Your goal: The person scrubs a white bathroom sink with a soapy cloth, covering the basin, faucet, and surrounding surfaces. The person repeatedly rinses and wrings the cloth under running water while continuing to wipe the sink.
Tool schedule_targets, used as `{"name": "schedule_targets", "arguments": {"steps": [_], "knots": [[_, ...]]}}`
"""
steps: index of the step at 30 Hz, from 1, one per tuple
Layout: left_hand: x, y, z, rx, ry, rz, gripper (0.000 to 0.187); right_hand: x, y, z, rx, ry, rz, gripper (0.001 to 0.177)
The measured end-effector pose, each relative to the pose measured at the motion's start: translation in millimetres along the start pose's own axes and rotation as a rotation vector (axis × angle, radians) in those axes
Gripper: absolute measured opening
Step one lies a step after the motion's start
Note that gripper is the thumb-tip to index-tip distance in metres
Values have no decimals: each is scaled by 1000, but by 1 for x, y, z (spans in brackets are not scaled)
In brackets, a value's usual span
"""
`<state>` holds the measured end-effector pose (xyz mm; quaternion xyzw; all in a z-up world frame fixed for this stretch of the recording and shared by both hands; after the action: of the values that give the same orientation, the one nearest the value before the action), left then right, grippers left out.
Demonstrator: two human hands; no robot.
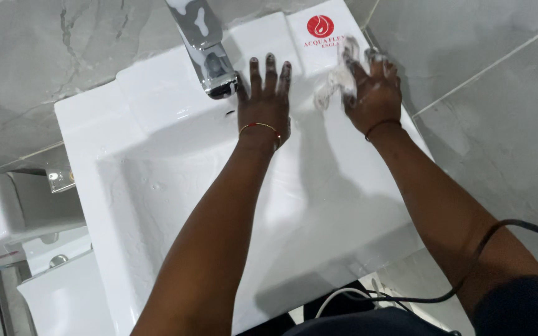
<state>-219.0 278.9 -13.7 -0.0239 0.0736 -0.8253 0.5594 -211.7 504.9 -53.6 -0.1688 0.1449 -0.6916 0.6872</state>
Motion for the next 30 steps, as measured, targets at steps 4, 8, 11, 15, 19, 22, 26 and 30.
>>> {"name": "schedule_targets", "arguments": {"steps": [4, 8, 11, 15, 19, 22, 26, 30], "knots": [[-8, -17, -13, 26, -102, -8, 97, 2, 23, 26, -35, -15, 68, 67], [-9, -20, -15, 97, -72, 20, 103, 3, 51, 37, -32, 92, 19, 63], [-12, -20, -5, 144, -53, 33, 106, -1, 39, 21, -2, 105, -99, 65], [-14, -16, 9, 236, -85, 27, 116, -11, -20, -26, -29, -17, -199, 67], [-18, -22, 7, 229, -28, 33, 110, -33, -61, -63, -100, -160, -155, 70], [-34, -28, -10, 110, -25, -43, 97, -44, -49, -59, -109, -183, -62, 68], [-64, -41, -29, -2, -31, -116, 86, -43, 14, -9, -87, -144, -41, 62], [-79, -46, -36, -27, 19, -100, 81, -39, 83, 56, -80, -104, -22, 61]]}}
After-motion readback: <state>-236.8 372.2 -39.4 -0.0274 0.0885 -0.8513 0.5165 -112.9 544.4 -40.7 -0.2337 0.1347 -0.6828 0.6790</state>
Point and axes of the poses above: each hand's wrist, its own y-axis away from the middle knuckle, its own z-axis out of the back of the hand, x = y × z, the point moved 4 cm from there along -y, towards the middle knuckle, and after that the axes turned 10 degrees about -x, right-handed, at the moved point
